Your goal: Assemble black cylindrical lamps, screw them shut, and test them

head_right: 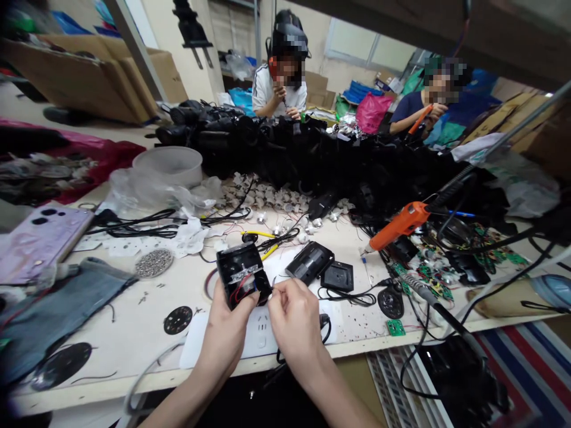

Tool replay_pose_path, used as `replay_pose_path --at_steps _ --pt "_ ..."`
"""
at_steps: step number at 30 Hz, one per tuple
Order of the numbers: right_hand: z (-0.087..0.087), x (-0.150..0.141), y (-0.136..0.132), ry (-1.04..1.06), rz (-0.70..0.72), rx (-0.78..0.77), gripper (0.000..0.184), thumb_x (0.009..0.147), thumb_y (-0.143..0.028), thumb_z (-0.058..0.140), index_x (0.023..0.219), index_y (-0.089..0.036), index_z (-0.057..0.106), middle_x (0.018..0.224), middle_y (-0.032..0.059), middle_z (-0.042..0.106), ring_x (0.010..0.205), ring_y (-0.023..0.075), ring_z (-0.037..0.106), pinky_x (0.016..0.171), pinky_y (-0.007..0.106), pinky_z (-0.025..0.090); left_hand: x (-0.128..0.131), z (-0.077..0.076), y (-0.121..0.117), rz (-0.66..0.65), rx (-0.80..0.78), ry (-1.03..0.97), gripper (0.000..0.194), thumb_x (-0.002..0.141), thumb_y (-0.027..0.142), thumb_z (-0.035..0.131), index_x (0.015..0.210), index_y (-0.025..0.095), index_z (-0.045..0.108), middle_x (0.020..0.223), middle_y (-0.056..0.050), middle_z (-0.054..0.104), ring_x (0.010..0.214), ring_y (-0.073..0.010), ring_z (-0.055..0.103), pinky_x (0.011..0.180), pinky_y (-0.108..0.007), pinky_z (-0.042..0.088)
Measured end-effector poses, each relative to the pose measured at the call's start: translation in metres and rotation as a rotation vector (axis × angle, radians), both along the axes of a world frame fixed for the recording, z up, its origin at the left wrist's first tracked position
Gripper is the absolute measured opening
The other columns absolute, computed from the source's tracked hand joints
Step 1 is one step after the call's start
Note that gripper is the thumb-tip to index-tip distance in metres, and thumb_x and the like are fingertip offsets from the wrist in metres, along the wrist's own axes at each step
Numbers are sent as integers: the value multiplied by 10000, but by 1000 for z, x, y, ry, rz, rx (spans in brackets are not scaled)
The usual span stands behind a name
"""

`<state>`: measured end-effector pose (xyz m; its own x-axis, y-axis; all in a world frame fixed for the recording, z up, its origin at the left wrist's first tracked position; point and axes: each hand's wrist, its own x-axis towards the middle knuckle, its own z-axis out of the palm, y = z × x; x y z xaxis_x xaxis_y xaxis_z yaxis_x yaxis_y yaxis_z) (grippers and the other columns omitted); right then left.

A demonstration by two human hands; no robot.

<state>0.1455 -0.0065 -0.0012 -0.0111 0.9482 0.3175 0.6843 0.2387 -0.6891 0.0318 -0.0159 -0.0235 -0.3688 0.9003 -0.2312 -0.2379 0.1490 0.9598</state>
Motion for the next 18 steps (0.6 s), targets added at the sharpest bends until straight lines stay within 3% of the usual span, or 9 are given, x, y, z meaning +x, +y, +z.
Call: replay_pose_path --at_steps 5,13,18 --pt "-9 -7 -8 -195 68 204 257 877 -114 384 784 -171 616 705 44 588 608 160 564 567 261 443 1 -2 1 17 -10 -90 506 731 209 676 1212 252 524 1077 -22 637 1007 -207 595 966 -329 415" --pt "0 4 2 121 -37 -115 150 809 -225 507 664 -200 538 574 -20 590 495 118 528 498 217 421 7 6 -4 -55 11 -88 469 734 194 646 1184 218 518 1153 -52 629 1093 -227 571 1018 -374 384" --pt "3 1 2 157 -24 -193 131 746 -195 492 619 -202 524 555 -22 587 484 112 516 474 207 397 12 9 -5 -28 3 -116 485 731 192 651 1196 223 517 1210 -63 614 1187 -240 536 1057 -380 359"
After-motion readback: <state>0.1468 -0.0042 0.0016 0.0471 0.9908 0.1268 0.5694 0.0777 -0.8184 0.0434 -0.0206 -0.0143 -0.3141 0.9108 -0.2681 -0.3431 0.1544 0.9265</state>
